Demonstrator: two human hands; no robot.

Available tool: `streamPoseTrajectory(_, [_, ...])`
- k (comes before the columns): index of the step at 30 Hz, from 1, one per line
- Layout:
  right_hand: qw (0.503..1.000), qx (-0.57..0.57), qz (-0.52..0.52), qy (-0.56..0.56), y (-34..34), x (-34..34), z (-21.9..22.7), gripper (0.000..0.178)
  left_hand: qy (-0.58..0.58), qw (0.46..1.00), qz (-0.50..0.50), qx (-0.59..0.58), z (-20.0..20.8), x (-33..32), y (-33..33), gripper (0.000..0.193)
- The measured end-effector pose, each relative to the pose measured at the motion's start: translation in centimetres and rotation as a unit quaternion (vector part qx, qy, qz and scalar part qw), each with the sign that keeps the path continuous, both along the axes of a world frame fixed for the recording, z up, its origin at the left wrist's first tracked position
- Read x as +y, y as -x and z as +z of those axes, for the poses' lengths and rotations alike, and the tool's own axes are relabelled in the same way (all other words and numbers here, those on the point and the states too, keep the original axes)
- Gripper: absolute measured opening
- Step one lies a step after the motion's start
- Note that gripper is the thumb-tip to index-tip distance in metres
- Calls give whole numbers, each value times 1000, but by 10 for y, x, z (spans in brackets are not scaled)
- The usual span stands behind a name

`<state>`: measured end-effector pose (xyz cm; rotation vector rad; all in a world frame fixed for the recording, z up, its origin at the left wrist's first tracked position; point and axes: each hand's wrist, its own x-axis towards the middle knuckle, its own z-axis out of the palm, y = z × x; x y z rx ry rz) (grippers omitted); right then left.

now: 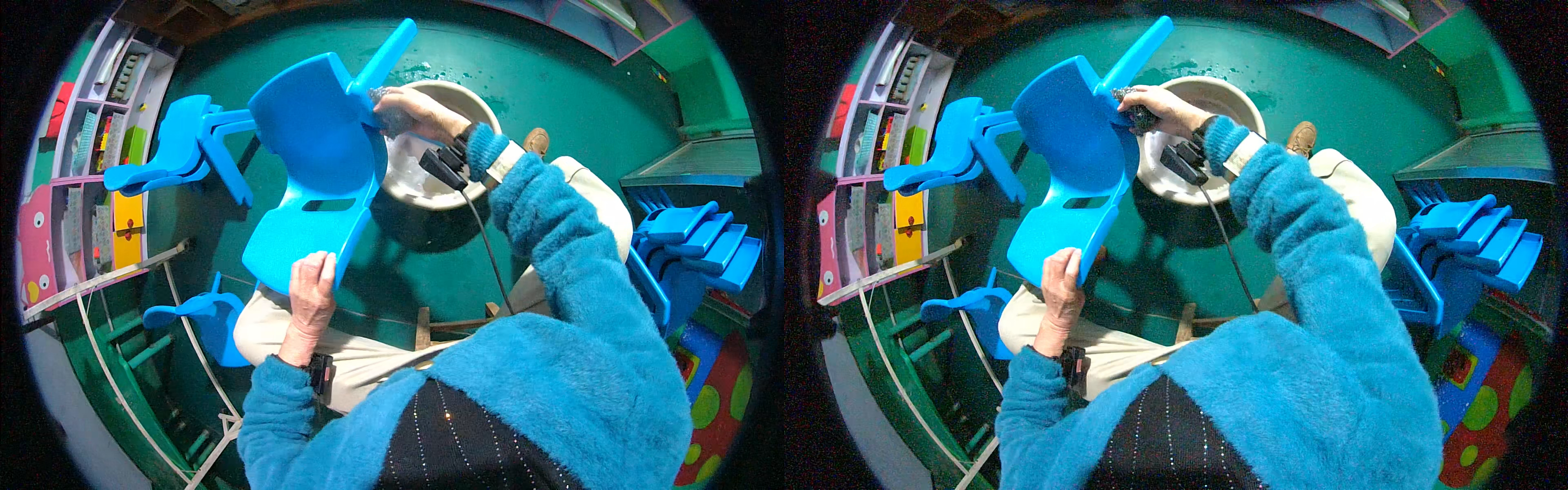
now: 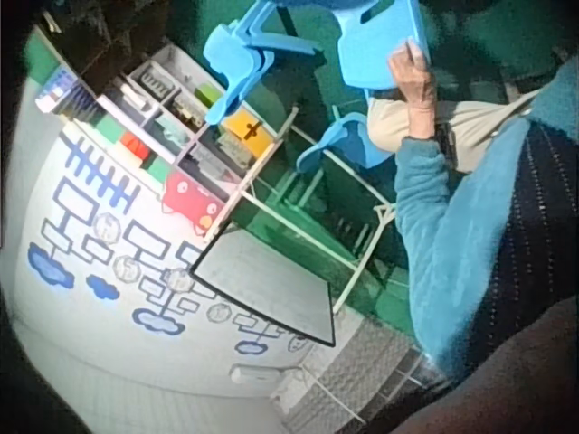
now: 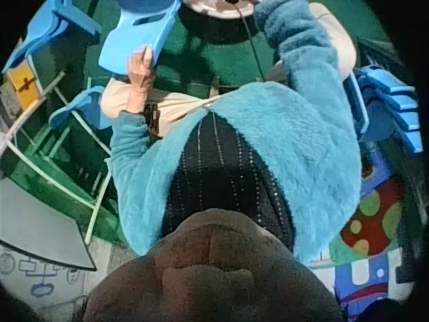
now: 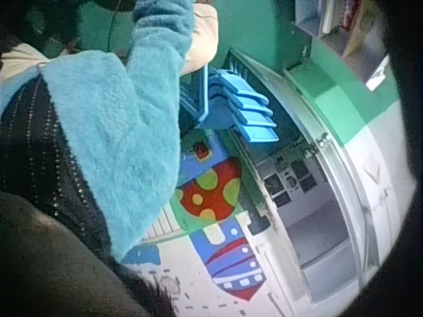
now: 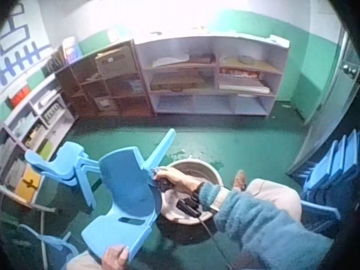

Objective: The person scrubs a blue plastic chair with a steel wool pad dipped in soapy water from a basin. They clean the seat, backrest, and legs, then place the chair on the floor.

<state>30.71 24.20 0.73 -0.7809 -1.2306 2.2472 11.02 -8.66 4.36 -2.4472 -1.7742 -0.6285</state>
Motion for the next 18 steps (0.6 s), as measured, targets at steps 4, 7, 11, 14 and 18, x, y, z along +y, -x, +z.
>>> streamPoseTrajectory(4, [999, 20, 16, -43, -20, -12, -7, 36, 114, 991, -54, 49, -21, -20, -38, 56])
streamPoseTrajectory(7, [997, -52, 26, -53, -33, -32, -15, 34, 254, 962, -80, 67, -33, -29, -75, 92])
streamPoseTrajectory(11, [994, -69, -11, -78, -49, -56, -33, 34, 369, 921, -117, 29, -37, -16, -93, 106])
streamPoseTrajectory(14, [995, -98, 7, -31, -60, -69, -39, 30, 127, 991, -12, -30, -25, 20, -56, 98])
streamPoseTrajectory(18, [991, -84, 54, -92, -70, -84, -40, 29, -62, 973, 221, -20, -8, 79, 17, 104])
